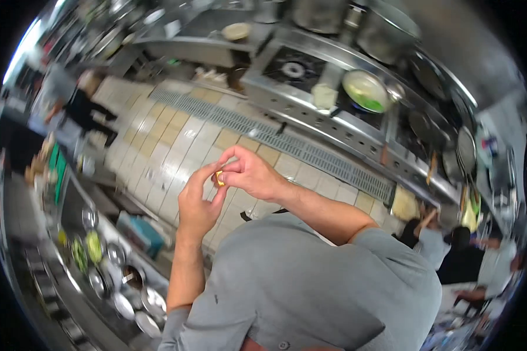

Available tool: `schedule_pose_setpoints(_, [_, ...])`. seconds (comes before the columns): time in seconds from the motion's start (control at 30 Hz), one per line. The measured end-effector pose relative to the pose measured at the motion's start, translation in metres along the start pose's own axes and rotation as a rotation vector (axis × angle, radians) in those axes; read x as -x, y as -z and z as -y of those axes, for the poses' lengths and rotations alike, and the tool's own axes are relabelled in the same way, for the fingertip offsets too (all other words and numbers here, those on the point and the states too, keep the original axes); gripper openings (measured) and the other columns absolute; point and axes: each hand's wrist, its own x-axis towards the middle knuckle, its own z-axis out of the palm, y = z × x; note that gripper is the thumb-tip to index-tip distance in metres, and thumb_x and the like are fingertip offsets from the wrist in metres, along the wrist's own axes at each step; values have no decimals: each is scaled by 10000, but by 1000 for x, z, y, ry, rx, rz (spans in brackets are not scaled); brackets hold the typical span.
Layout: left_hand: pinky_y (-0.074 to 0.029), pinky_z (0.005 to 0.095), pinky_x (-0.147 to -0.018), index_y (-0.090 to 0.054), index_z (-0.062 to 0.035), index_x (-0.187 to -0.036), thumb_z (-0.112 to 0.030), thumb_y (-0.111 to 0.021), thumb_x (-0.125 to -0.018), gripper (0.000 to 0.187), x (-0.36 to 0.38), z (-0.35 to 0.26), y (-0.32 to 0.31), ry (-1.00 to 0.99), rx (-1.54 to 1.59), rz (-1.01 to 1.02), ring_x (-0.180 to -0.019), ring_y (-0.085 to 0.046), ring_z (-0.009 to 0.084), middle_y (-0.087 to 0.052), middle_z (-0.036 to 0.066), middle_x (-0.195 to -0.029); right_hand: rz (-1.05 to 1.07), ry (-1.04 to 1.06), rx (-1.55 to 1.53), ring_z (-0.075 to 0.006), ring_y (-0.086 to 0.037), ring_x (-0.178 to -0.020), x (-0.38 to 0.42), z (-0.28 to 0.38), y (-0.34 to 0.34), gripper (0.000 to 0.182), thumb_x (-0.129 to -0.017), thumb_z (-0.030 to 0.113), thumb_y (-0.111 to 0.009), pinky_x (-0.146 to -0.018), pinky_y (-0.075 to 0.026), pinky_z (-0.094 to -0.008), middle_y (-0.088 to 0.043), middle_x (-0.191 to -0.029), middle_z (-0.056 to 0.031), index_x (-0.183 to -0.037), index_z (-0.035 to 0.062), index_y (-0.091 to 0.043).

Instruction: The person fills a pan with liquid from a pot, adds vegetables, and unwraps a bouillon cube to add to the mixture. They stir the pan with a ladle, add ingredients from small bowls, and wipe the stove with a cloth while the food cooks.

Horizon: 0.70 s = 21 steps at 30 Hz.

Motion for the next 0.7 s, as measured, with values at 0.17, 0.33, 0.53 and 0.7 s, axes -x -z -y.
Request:
schedule_pose_setpoints(0.17, [-549,363,-849,-652,-29,-1051,10,-840,-700,400,-45,-29,-114,-63,218,166,-974,-695,305,-714,144,-1046,-46,-47,-305,-214,-662,-1017,69,19,124,266,-977,69,-573,-900,-523,-350,-680,-1070,-164,-1209,11,-458])
schedule_pose_setpoints(0.33, [-552,360,-797,-668,-40,-1029,-31,-865,-699,384,-75,-70,-216,-180,318,311,-916,-692,289,-712,126,-999,-113,3,-420,-217,-659,-1024,141,32,212,291,-984,97,-580,-927,-524,-351,-672,-1069,-155,-1228,1,-456])
schedule_pose_setpoints(0.53, [-559,322,-778,-676,-36,-1049,-15,-840,-731,358,-123,-101,-289,-288,309,440,-893,-692,239,-692,108,-996,-608,-87,-320,-248,-671,-1019,230,43,285,285,-993,149,-597,-883,-572,-366,-672,-1143,-161,-1248,33,-542])
schedule_pose_setpoints(0.7, [-571,307,-782,-661,-31,-1083,-6,-826,-748,374,-151,-129,-335,-269,518,647,-886,-693,203,-680,98,-1029,-1009,64,816,-208,-687,-938,291,-14,306,246,-972,125,-621,-861,-545,-302,-694,-1119,-101,-1193,18,-634])
